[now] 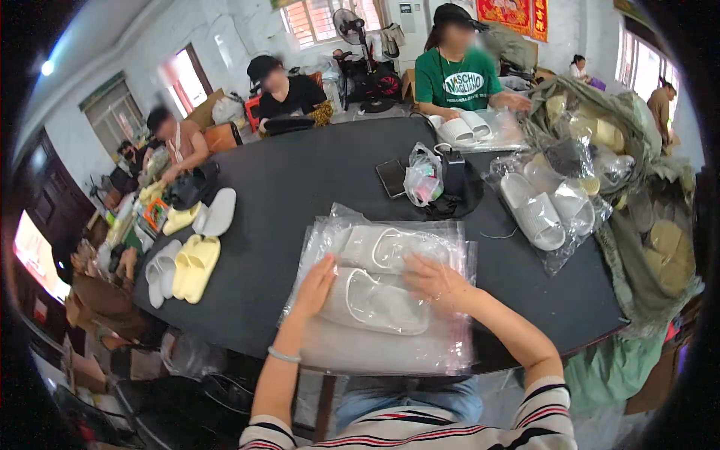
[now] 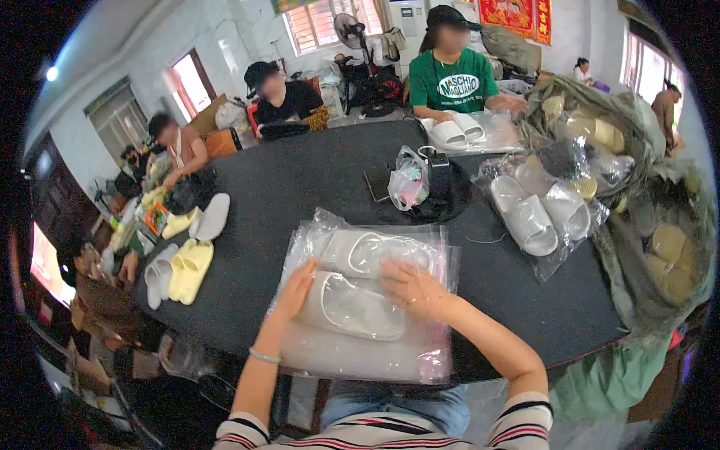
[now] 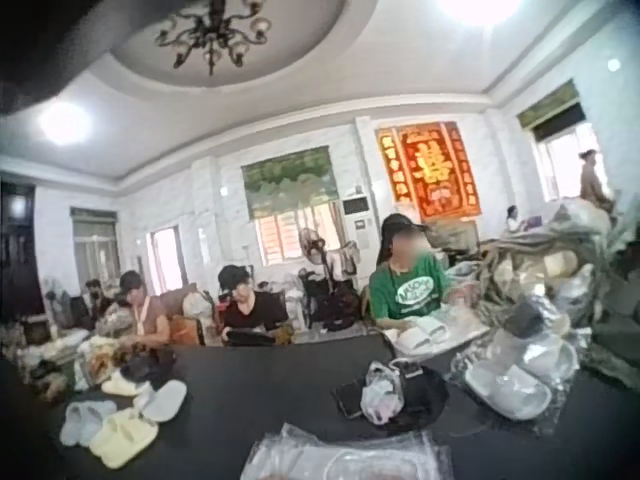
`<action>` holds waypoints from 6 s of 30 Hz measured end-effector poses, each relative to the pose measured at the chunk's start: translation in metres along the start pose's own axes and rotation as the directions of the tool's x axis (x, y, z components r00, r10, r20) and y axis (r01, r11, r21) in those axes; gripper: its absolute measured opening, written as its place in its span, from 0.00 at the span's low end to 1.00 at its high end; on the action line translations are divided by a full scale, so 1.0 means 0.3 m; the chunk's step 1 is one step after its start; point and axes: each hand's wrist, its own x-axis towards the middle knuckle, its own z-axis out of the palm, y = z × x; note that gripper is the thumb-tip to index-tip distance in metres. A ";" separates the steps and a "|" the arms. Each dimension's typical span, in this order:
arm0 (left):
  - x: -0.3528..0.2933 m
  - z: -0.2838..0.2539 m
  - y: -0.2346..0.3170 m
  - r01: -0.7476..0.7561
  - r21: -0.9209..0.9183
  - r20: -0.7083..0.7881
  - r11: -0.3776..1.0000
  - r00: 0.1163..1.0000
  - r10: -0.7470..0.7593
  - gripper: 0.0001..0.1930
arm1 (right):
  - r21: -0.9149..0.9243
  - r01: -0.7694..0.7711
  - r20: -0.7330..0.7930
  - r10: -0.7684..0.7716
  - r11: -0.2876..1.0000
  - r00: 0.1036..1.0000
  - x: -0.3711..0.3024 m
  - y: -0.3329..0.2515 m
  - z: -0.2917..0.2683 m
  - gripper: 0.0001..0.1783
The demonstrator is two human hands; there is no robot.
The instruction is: The person repeatedly picks up pairs of slippers in various colors, places them into clear plastic bags, and sets the packaged pairs aside on the table. The process is repeated continuously with different slipper pairs throughout the clip.
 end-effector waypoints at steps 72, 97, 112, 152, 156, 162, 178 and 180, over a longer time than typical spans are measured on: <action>0.130 0.148 0.536 -0.482 0.674 0.366 0.560 0.876 0.313 0.11 | 0.815 -0.336 -0.051 0.636 0.472 0.770 -0.084 0.221 0.127 0.30; -0.530 -0.560 -0.205 0.315 0.568 -0.060 0.760 0.937 -0.344 0.32 | 0.450 -0.336 -0.234 0.471 0.828 0.850 -0.065 0.136 0.079 0.19; -0.417 -0.593 -0.342 0.753 0.555 -0.541 0.354 0.650 -0.533 0.37 | 0.381 -0.323 -0.246 0.431 0.867 0.868 -0.072 0.115 0.069 0.13; -0.091 -0.043 0.028 0.010 0.558 0.101 0.830 0.992 -0.080 0.35 | 0.428 -0.747 -0.098 0.847 0.509 0.522 -0.431 0.183 -0.760 0.24; -0.086 -0.039 0.038 -0.002 0.575 0.104 0.818 0.992 -0.071 0.34 | 0.979 -0.204 0.167 0.665 -0.023 0.728 -0.293 0.069 -0.745 0.24; -0.101 -0.060 -0.067 0.092 0.172 -0.061 0.981 0.995 -0.082 0.23 | 0.884 -0.209 0.014 0.423 0.417 0.906 -0.161 -0.036 -0.637 0.23; 0.035 -0.132 0.017 0.286 0.416 -0.072 0.863 0.957 -0.282 0.14 | 0.405 -0.520 0.331 0.409 0.752 0.850 -0.256 -0.130 -0.201 0.37; 0.053 -0.123 -0.063 0.302 0.267 -0.041 0.915 0.952 -0.303 0.14 | 0.641 -0.450 0.129 0.490 0.622 0.862 -0.259 -0.126 -0.151 0.45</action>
